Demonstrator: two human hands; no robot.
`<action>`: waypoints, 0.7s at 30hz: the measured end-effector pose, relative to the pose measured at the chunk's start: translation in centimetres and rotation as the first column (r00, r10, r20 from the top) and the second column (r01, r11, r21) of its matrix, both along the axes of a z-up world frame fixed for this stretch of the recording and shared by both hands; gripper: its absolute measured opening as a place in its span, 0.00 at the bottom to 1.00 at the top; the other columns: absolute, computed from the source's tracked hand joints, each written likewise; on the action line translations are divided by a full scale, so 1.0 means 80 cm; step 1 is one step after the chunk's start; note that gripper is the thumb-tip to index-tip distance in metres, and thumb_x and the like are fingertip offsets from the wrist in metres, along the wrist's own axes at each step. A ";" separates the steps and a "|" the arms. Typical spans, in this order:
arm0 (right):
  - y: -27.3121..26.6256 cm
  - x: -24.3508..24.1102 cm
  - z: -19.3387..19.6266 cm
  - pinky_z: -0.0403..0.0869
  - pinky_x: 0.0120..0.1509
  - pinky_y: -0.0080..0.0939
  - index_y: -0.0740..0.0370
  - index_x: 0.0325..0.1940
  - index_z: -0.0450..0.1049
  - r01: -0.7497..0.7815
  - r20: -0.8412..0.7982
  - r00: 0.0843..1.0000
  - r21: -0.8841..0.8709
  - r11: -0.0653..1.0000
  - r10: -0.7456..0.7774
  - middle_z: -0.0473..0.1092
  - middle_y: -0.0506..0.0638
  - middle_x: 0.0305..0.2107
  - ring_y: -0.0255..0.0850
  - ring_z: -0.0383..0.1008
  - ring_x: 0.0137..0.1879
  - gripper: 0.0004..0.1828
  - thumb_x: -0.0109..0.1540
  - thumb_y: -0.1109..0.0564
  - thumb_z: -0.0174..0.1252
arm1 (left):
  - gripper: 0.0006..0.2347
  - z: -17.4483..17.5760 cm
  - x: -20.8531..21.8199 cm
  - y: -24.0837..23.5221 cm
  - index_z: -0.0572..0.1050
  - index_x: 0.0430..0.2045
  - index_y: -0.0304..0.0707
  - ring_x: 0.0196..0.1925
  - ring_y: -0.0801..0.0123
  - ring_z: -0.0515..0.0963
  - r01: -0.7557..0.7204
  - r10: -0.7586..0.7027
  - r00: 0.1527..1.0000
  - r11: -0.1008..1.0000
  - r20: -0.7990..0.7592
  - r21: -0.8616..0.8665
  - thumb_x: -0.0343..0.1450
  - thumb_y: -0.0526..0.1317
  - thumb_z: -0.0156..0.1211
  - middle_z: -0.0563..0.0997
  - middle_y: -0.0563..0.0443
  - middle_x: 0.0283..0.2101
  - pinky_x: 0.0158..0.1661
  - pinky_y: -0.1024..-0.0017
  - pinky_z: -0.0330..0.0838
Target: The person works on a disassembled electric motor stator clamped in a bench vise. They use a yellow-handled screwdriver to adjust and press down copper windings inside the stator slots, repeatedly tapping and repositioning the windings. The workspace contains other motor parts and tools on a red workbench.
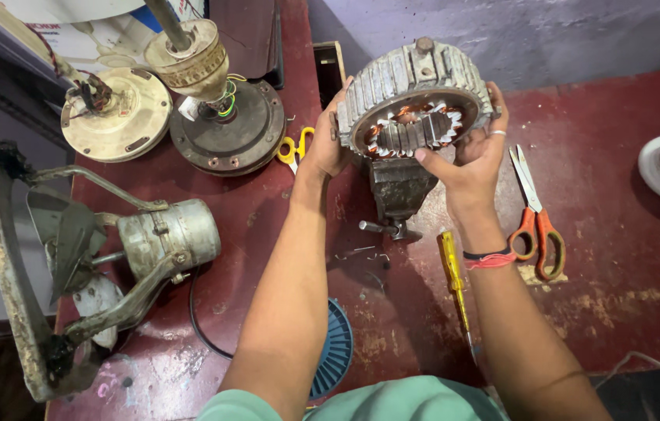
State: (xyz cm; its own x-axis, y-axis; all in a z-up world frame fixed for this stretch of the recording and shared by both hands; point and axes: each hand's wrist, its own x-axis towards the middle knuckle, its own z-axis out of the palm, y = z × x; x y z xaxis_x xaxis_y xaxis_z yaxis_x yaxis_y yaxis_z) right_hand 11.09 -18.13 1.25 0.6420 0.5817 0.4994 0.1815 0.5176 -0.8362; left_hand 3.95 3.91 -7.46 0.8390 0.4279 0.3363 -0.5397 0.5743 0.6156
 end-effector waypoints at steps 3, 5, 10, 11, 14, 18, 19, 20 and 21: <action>-0.002 0.009 -0.004 0.63 0.84 0.46 0.59 0.81 0.44 -0.069 0.005 0.998 0.027 0.997 0.069 0.62 0.55 0.67 0.44 0.63 0.71 0.59 0.55 0.76 0.71 | 0.21 -0.007 0.002 0.001 0.66 0.67 0.38 0.65 0.68 0.73 -0.044 0.044 0.999 0.999 -0.025 -0.027 0.82 0.49 0.44 0.75 0.53 0.64 0.67 0.64 0.67; -0.001 0.013 -0.006 0.63 0.81 0.46 0.59 0.81 0.44 -0.106 -0.004 0.994 0.031 0.994 0.106 0.62 0.54 0.66 0.44 0.63 0.71 0.59 0.55 0.77 0.70 | 0.21 -0.008 0.000 0.001 0.65 0.67 0.39 0.64 0.68 0.73 -0.061 0.059 0.997 0.997 -0.048 -0.048 0.80 0.49 0.44 0.75 0.54 0.64 0.65 0.64 0.68; 0.002 0.023 -0.013 0.67 0.79 0.47 0.61 0.77 0.52 -0.233 -0.121 0.964 0.041 0.972 0.236 0.65 0.53 0.62 0.44 0.66 0.70 0.51 0.54 0.77 0.67 | 0.20 0.004 -0.003 0.001 0.67 0.66 0.33 0.62 0.66 0.75 0.012 -0.017 0.999 0.993 -0.044 -0.121 0.83 0.48 0.45 0.76 0.48 0.62 0.64 0.64 0.69; 0.003 0.026 -0.014 0.68 0.79 0.47 0.64 0.74 0.56 -0.258 -0.149 0.954 0.035 0.966 0.260 0.66 0.53 0.61 0.44 0.67 0.69 0.47 0.54 0.77 0.67 | 0.20 0.005 -0.004 0.000 0.68 0.66 0.34 0.62 0.67 0.75 0.015 -0.021 0.999 0.992 -0.049 -0.122 0.82 0.47 0.45 0.77 0.49 0.61 0.64 0.65 0.69; 0.008 0.032 -0.018 0.69 0.77 0.47 0.65 0.69 0.63 -0.299 -0.192 0.937 -0.014 0.954 0.291 0.70 0.51 0.58 0.41 0.71 0.64 0.41 0.53 0.76 0.67 | 0.18 0.003 -0.007 0.004 0.70 0.64 0.35 0.59 0.67 0.77 0.020 -0.027 0.998 0.993 -0.058 -0.119 0.81 0.44 0.45 0.78 0.49 0.58 0.61 0.66 0.70; 0.004 0.039 -0.018 0.73 0.71 0.44 0.67 0.64 0.68 -0.358 -0.269 0.904 -0.056 0.932 0.331 0.73 0.51 0.53 0.41 0.75 0.61 0.35 0.53 0.75 0.65 | 0.18 -0.019 -0.006 0.011 0.72 0.60 0.30 0.56 0.65 0.78 -0.015 0.002 0.994 0.994 -0.110 -0.110 0.79 0.43 0.45 0.79 0.46 0.56 0.58 0.66 0.72; 0.004 0.041 -0.019 0.73 0.70 0.44 0.67 0.64 0.69 -0.363 -0.264 0.904 -0.066 0.929 0.335 0.73 0.51 0.53 0.41 0.75 0.60 0.34 0.53 0.75 0.65 | 0.15 -0.025 -0.007 0.012 0.72 0.55 0.27 0.56 0.61 0.78 0.060 -0.060 0.998 0.991 0.008 -0.119 0.81 0.41 0.45 0.79 0.42 0.54 0.58 0.63 0.72; 0.005 0.042 -0.019 0.74 0.69 0.43 0.67 0.63 0.69 -0.368 -0.259 0.905 -0.075 0.927 0.339 0.74 0.51 0.53 0.41 0.75 0.60 0.34 0.54 0.75 0.65 | 0.13 -0.029 -0.009 0.013 0.72 0.51 0.24 0.55 0.58 0.78 0.131 -0.116 0.985 0.984 0.129 -0.119 0.82 0.38 0.44 0.80 0.39 0.53 0.57 0.60 0.73; 0.005 0.043 -0.019 0.74 0.68 0.43 0.65 0.63 0.69 -0.371 -0.257 0.903 -0.060 0.927 0.345 0.73 0.50 0.53 0.40 0.75 0.59 0.34 0.53 0.75 0.65 | 0.11 -0.030 -0.012 0.014 0.72 0.46 0.22 0.54 0.54 0.79 0.198 -0.165 0.954 0.974 0.249 -0.111 0.83 0.36 0.44 0.80 0.36 0.51 0.56 0.57 0.73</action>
State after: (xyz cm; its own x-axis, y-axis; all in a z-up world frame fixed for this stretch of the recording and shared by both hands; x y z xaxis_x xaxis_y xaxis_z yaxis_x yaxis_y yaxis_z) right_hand 14.49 -17.73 -0.25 0.4723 0.8351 0.2819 -0.2098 0.4171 -0.8843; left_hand 3.02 5.05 -9.89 0.8100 0.3305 0.4845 -0.5394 0.7442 0.3940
